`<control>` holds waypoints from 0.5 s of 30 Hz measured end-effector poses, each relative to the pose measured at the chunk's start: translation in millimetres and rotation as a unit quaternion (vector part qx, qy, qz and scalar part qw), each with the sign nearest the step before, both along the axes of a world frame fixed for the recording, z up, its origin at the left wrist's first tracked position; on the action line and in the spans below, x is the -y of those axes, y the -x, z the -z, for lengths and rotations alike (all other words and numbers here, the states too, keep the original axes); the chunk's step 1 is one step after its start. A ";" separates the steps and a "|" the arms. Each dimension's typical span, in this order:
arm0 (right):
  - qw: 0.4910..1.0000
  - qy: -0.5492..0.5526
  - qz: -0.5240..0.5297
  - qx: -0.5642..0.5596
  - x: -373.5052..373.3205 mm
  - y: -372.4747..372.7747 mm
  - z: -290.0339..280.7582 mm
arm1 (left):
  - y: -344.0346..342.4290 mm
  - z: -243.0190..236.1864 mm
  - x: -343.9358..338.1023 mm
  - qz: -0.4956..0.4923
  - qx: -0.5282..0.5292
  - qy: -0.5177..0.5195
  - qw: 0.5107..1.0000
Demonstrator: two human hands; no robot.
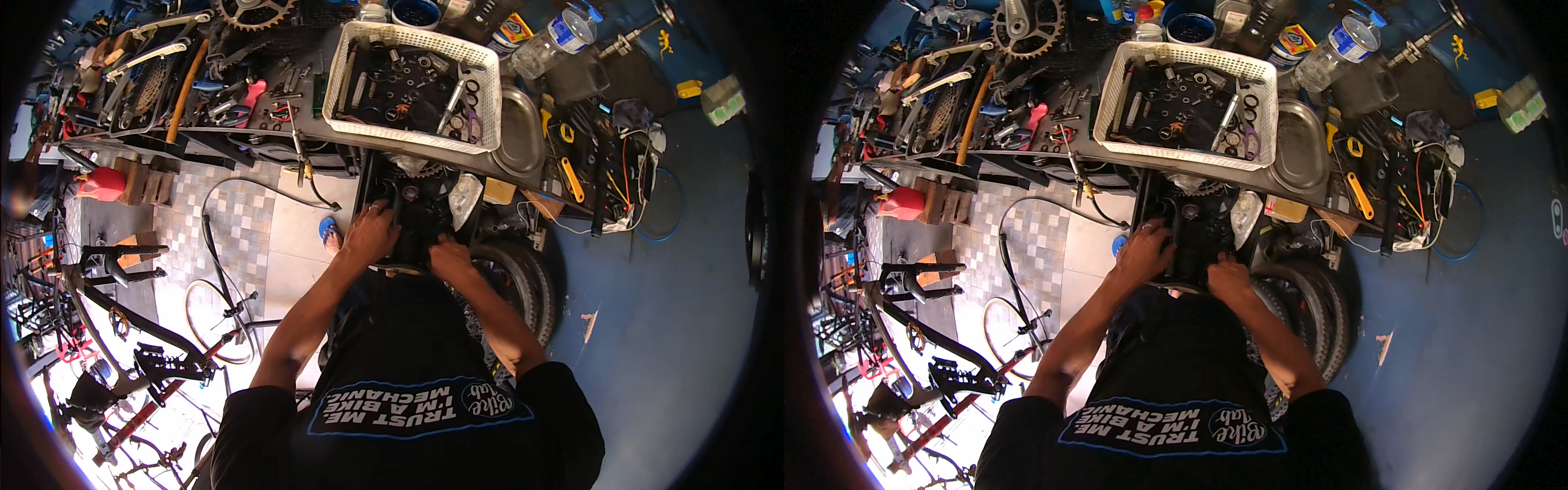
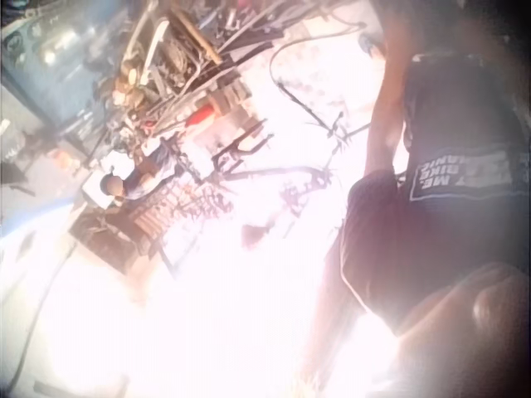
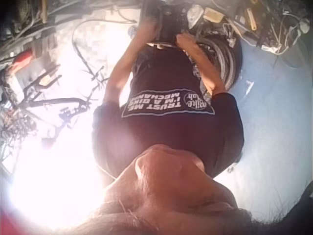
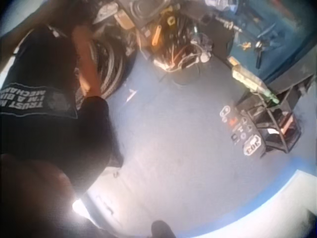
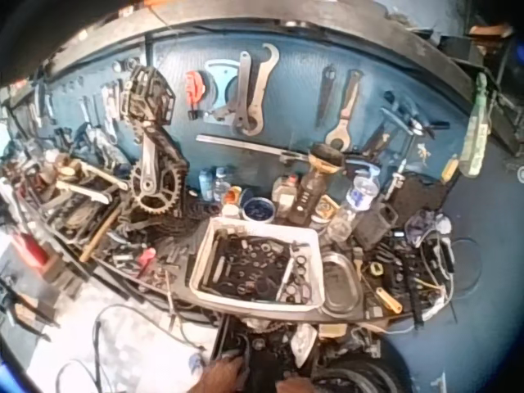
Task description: The person works on a bicycle mounted on a repair stand, using various tools to adjust components near the bottom bracket. They retrieve small parts from a workbench, use an Allen key and a torque wrench to tighten bolts, and handle a bicycle cable. The person also searches through a drawer for additional parts.
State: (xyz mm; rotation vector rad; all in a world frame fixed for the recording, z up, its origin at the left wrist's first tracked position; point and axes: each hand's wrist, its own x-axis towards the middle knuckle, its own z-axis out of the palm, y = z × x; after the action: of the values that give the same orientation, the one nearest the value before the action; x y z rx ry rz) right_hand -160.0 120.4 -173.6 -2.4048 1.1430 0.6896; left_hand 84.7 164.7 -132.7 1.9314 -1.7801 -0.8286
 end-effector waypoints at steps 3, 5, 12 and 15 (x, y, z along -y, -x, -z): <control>0.999 -0.014 0.049 0.016 5.7 -12.0 -35.0 | 3.9 10.5 26.6 0.000 0.105 0.034 0.994; 0.992 0.027 0.084 0.085 12.9 -17.5 -48.3 | 9.4 35.5 34.7 -0.030 0.181 0.106 0.977; 0.952 -0.014 0.223 0.210 51.5 -45.0 -24.3 | 18.5 33.4 11.9 0.061 0.123 -0.012 0.990; 0.958 -0.110 0.232 0.129 46.3 -71.7 -9.8 | 13.7 24.6 -9.8 0.035 0.017 -0.046 0.998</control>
State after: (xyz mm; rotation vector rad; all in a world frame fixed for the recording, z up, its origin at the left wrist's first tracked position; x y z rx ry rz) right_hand -88.3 74.1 -163.8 -1.8738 1.3654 0.3168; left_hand 71.0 174.5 -157.3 1.9613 -1.8682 -0.9226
